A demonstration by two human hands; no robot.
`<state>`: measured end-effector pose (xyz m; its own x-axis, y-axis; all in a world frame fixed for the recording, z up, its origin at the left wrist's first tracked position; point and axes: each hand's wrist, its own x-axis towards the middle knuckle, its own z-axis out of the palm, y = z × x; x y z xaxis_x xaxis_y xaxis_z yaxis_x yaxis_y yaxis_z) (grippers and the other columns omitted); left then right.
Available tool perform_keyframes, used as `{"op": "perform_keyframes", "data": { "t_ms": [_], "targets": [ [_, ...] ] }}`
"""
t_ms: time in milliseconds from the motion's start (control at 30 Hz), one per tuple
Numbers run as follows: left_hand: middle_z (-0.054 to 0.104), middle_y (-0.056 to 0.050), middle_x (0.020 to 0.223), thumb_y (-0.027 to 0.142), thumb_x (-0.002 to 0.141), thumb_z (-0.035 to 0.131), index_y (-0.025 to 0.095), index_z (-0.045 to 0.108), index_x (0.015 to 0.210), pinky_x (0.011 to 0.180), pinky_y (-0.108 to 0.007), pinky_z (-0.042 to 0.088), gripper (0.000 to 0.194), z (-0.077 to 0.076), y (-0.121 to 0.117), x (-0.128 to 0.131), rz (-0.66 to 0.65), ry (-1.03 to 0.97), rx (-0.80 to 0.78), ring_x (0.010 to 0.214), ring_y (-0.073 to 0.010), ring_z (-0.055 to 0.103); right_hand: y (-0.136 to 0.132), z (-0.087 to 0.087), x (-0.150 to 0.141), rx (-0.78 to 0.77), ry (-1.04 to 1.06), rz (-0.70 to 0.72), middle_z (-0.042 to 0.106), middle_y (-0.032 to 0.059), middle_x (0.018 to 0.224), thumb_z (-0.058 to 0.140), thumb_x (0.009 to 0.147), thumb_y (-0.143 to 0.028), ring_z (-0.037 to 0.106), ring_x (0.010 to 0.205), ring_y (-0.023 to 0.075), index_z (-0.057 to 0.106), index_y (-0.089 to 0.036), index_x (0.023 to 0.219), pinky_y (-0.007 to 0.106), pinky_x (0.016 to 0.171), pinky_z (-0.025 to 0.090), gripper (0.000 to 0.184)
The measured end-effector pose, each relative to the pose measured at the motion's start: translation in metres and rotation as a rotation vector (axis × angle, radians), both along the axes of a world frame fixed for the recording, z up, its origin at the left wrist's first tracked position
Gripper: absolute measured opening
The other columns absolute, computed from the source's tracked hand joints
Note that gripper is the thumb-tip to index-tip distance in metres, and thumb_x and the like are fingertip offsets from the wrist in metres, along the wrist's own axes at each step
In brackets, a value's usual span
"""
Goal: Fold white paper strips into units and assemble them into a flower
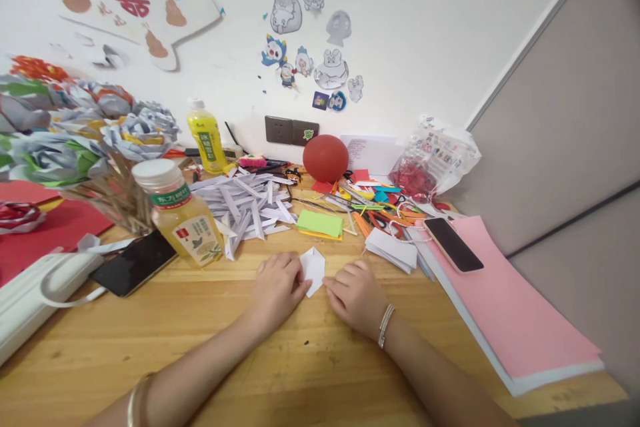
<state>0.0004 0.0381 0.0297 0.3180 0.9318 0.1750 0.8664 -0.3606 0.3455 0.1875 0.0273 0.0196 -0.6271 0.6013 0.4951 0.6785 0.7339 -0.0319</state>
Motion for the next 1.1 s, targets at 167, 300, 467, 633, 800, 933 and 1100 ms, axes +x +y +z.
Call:
{"op": "perform_keyframes", "data": {
  "t_ms": [167,300,467,633,800,933,1100],
  "targets": [
    [0.056,-0.003,0.082,0.033,0.075,0.061,0.019,0.054,0.072,0.072,-0.032,0.036,0.016,0.0,0.002,-0.003,0.031,-0.002,0.02,0.082,-0.0223,0.051,-0.006,-0.002,-0.01,-0.008,-0.059,0.143,0.062,0.0028,0.066,0.046,0.084,-0.021,0.048,0.063,0.0157,0.063,-0.016,0.095,0.032,0.063,0.029,0.02],
    [0.056,-0.002,0.077,0.04,0.073,0.063,0.019,0.054,0.066,0.069,-0.032,0.036,0.024,0.005,0.011,-0.013,0.041,0.007,-0.008,0.079,-0.0219,0.053,-0.007,-0.004,-0.015,-0.05,-0.048,0.139,0.061,0.0023,0.065,0.044,0.085,-0.017,0.048,0.062,0.0146,0.063,-0.016,0.086,0.032,0.062,0.03,0.019],
    [0.059,-0.005,0.08,0.033,0.081,0.056,0.017,0.058,0.075,0.068,-0.032,0.038,0.017,0.004,0.018,-0.029,0.042,-0.012,0.127,0.08,-0.0222,0.054,-0.007,-0.007,-0.015,-0.081,-0.032,0.111,0.062,0.0023,0.068,0.047,0.082,-0.017,0.049,0.065,0.0153,0.062,-0.018,0.09,0.031,0.062,0.029,0.017],
    [0.061,-0.006,0.089,0.026,0.087,0.047,0.018,0.061,0.089,0.076,-0.032,0.041,0.016,0.0,0.006,-0.019,-0.318,-0.081,0.195,0.086,-0.0203,0.054,-0.001,-0.004,-0.011,-0.147,0.061,0.114,0.062,0.0021,0.067,0.045,0.085,-0.02,0.05,0.065,0.0154,0.064,-0.02,0.093,0.031,0.064,0.034,0.021],
    [0.06,-0.007,0.086,0.027,0.084,0.052,0.018,0.062,0.086,0.072,-0.035,0.043,0.013,0.002,-0.007,-0.008,-0.412,0.09,0.206,0.083,-0.0223,0.053,0.013,0.004,0.006,-0.228,0.297,-0.063,0.064,0.0059,0.09,0.041,0.088,-0.02,0.054,0.084,0.018,0.061,-0.02,0.107,0.032,0.075,0.042,0.027],
    [0.06,-0.007,0.089,0.034,0.081,0.058,0.017,0.061,0.081,0.073,-0.038,0.044,0.017,0.004,-0.007,-0.01,-0.509,0.138,0.219,0.085,-0.0235,0.052,0.021,0.003,0.014,-0.262,0.149,-0.067,0.056,0.0054,0.123,0.048,0.085,-0.021,0.047,0.108,0.021,0.05,-0.023,0.126,0.038,0.092,0.038,0.04],
    [0.06,-0.005,0.086,0.032,0.079,0.062,0.018,0.06,0.072,0.075,-0.036,0.041,0.016,0.0,-0.006,-0.012,-0.524,0.133,0.337,0.088,-0.0233,0.05,0.022,-0.001,0.013,-0.23,0.052,0.02,0.058,0.0025,0.122,0.049,0.086,-0.02,0.046,0.11,0.02,0.061,-0.023,0.111,0.037,0.095,0.037,0.027]
  ]
}}
